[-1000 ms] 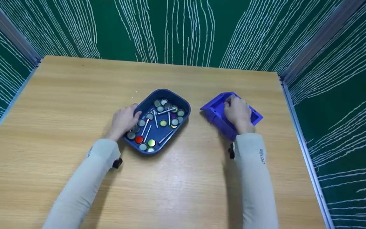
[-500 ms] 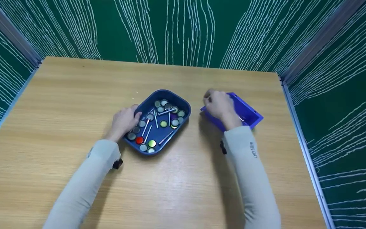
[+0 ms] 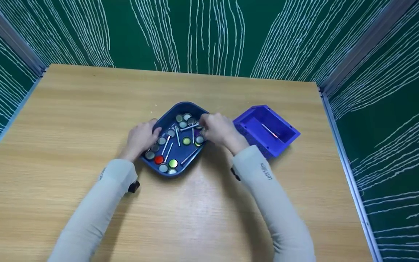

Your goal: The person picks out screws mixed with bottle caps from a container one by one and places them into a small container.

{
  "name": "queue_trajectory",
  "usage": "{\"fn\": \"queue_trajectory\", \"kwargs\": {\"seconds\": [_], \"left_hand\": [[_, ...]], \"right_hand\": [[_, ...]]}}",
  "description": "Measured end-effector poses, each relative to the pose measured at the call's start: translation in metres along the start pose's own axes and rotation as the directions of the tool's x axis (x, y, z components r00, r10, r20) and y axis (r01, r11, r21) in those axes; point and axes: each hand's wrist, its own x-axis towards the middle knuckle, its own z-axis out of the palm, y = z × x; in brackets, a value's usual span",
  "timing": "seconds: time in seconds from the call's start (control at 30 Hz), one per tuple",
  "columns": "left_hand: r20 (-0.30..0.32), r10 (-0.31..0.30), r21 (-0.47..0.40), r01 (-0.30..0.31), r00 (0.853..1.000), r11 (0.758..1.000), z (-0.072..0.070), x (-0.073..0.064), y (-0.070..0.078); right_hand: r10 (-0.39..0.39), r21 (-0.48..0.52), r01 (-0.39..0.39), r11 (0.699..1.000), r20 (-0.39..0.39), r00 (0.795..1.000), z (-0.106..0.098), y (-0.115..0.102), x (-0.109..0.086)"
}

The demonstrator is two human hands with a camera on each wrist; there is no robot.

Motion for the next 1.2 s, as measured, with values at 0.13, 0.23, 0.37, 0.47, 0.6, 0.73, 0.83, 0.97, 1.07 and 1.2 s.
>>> {"fn": "queue_trajectory", "kwargs": {"seconds": [0.13,0.23,0.37,0.47,0.6,0.73,0.83,0.97,1.07,1.2], "left_hand": [[0.001,0.0,0.004,0.0,1.0,1.0,0.0,0.001,0.0],[0.012,-0.006,0.008,0.006,1.0,1.0,-0.001,0.001,-0.001],[0.019,-0.01,0.012,0.01,1.0,1.0,-0.001,0.0,-0.001],[0.013,-0.011,0.007,0.011,1.0,1.0,-0.002,0.0,-0.002],[0.006,-0.021,0.002,0.021,1.0,1.0,-0.002,-0.001,-0.002],[0.015,-0.02,-0.009,0.02,1.0,1.0,-0.001,0.0,-0.001],[0.015,-0.021,-0.017,0.022,1.0,1.0,0.0,0.0,-0.001],[0.013,-0.028,-0.02,0.029,1.0,0.999,0.001,0.0,-0.001],[0.022,-0.025,-0.019,0.025,0.999,1.0,0.001,0.0,-0.001],[0.02,-0.023,-0.016,0.023,1.0,1.0,0.0,0.0,0.0]], "right_hand": [[-0.008,-0.015,0.009,1.0,0.056,0.998,0.008,-0.009,0.004],[-0.067,-0.026,0.069,0.997,0.083,0.994,0.015,-0.013,0.007],[-0.179,-0.038,0.184,0.982,0.108,0.978,0.027,-0.018,0.009],[-0.225,-0.066,0.236,0.97,0.132,0.965,0.036,-0.021,0.009],[-0.159,-0.126,0.183,0.975,0.176,0.971,0.047,-0.025,0.012],[-0.009,-0.184,0.059,0.981,0.261,0.965,0.053,-0.029,0.018],[0.076,-0.234,0.005,0.972,0.334,0.94,0.056,-0.032,0.023],[0.142,-0.307,-0.023,0.951,0.372,0.917,0.061,-0.036,0.027],[0.153,-0.351,-0.021,0.936,0.353,0.923,0.067,-0.038,0.027],[0.131,-0.333,-0.015,0.943,0.329,0.935,0.072,-0.039,0.026]]}}
